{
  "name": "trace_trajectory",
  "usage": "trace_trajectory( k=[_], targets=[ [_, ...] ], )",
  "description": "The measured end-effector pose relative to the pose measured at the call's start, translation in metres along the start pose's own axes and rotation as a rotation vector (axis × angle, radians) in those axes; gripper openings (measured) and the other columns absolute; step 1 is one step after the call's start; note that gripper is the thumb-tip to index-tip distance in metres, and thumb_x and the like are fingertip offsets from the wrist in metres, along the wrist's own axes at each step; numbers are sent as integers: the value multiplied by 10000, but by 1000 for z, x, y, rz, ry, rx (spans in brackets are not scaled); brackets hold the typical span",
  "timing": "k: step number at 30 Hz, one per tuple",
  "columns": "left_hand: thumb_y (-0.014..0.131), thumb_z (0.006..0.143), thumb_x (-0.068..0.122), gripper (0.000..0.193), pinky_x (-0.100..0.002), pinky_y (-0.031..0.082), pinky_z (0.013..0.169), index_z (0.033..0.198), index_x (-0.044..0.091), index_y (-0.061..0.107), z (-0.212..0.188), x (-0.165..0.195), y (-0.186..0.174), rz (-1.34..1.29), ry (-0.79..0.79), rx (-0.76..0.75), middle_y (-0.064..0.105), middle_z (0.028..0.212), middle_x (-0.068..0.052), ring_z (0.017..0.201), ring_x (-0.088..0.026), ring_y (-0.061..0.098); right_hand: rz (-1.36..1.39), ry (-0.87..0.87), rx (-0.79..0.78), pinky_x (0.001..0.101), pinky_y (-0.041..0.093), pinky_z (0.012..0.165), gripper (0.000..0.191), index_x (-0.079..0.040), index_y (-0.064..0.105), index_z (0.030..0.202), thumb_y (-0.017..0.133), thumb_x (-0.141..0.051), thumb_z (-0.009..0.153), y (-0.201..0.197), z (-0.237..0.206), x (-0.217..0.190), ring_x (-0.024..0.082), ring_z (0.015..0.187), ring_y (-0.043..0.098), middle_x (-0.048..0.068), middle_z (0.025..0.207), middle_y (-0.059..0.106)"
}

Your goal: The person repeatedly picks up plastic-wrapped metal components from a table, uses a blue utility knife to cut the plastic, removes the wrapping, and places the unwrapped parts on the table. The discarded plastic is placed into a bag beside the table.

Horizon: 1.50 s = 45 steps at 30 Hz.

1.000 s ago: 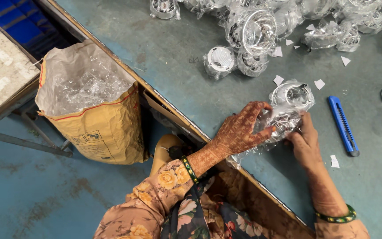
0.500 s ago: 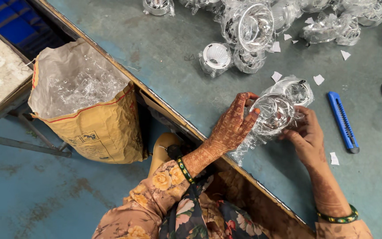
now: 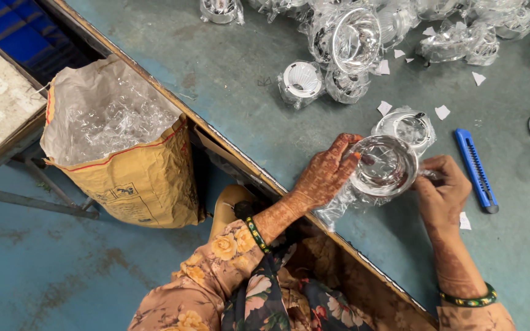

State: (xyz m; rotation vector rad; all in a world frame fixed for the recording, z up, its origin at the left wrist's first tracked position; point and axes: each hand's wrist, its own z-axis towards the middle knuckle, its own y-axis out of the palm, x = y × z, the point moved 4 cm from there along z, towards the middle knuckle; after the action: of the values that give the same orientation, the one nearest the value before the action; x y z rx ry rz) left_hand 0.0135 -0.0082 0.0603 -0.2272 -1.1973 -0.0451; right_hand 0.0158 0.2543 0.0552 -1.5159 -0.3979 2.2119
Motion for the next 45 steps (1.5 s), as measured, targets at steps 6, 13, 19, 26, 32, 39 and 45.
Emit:
trace_trajectory(
  k=[6, 13, 19, 26, 32, 39, 45],
  targets=[
    [505, 1071, 308, 383, -455, 554, 895, 1382, 84, 506, 4, 0, -5, 13, -36, -69, 711, 1159, -175, 1089, -378, 702, -152, -84, 64, 254, 484, 740, 94, 28, 641, 913, 688, -43, 873, 3, 3, 3, 104, 760, 595, 52, 866, 653],
    [516, 1057, 309, 388, -447, 555, 871, 1368, 77, 536, 5, 4, -2, 26, -104, -74, 728, 1089, -177, 1035, -371, 716, -84, 186, 155, 266, 446, 646, 68, -1, 671, 831, 713, -54, 835, 2, 17, 28, 114, 711, 569, 42, 775, 669],
    [526, 1045, 310, 392, -440, 557, 851, 1355, 72, 562, 2, 10, -3, 25, -159, -61, 743, 1028, -178, 989, -365, 728, -206, 48, 139, 299, 478, 775, 328, -49, 655, 1124, 755, -111, 817, 12, 10, -32, 141, 859, 588, 58, 991, 623],
    [537, 1032, 311, 398, -433, 559, 827, 1340, 65, 592, 0, 1, 1, 26, -166, -80, 760, 958, -179, 936, -357, 741, -556, -473, 241, 408, 457, 903, 352, -51, 681, 1033, 831, -25, 716, 11, 5, -98, 335, 965, 604, 132, 1034, 601],
    [505, 1089, 261, 363, -430, 554, 914, 1362, 36, 587, 0, -17, 3, 192, 222, -202, 701, 1225, -215, 1086, -364, 693, -333, -171, 87, 328, 508, 836, 147, -54, 740, 1003, 775, -4, 870, 8, 6, -57, 199, 868, 694, 73, 948, 745],
    [522, 1069, 192, 328, -424, 547, 988, 1359, 65, 609, -13, -43, 20, 154, 483, -494, 626, 1435, -156, 1282, -322, 650, 69, 371, -151, 246, 528, 722, 148, -47, 745, 1024, 675, -49, 893, 28, 0, -20, 69, 806, 669, 43, 881, 760],
    [550, 1069, 214, 346, -428, 545, 1008, 1384, 82, 598, -10, -42, 28, 32, 215, -599, 627, 1440, -139, 1290, -316, 648, -273, -75, -139, 275, 510, 742, 230, -5, 706, 1038, 729, -69, 818, 38, -2, -64, 153, 857, 636, 137, 948, 681]
  ],
)
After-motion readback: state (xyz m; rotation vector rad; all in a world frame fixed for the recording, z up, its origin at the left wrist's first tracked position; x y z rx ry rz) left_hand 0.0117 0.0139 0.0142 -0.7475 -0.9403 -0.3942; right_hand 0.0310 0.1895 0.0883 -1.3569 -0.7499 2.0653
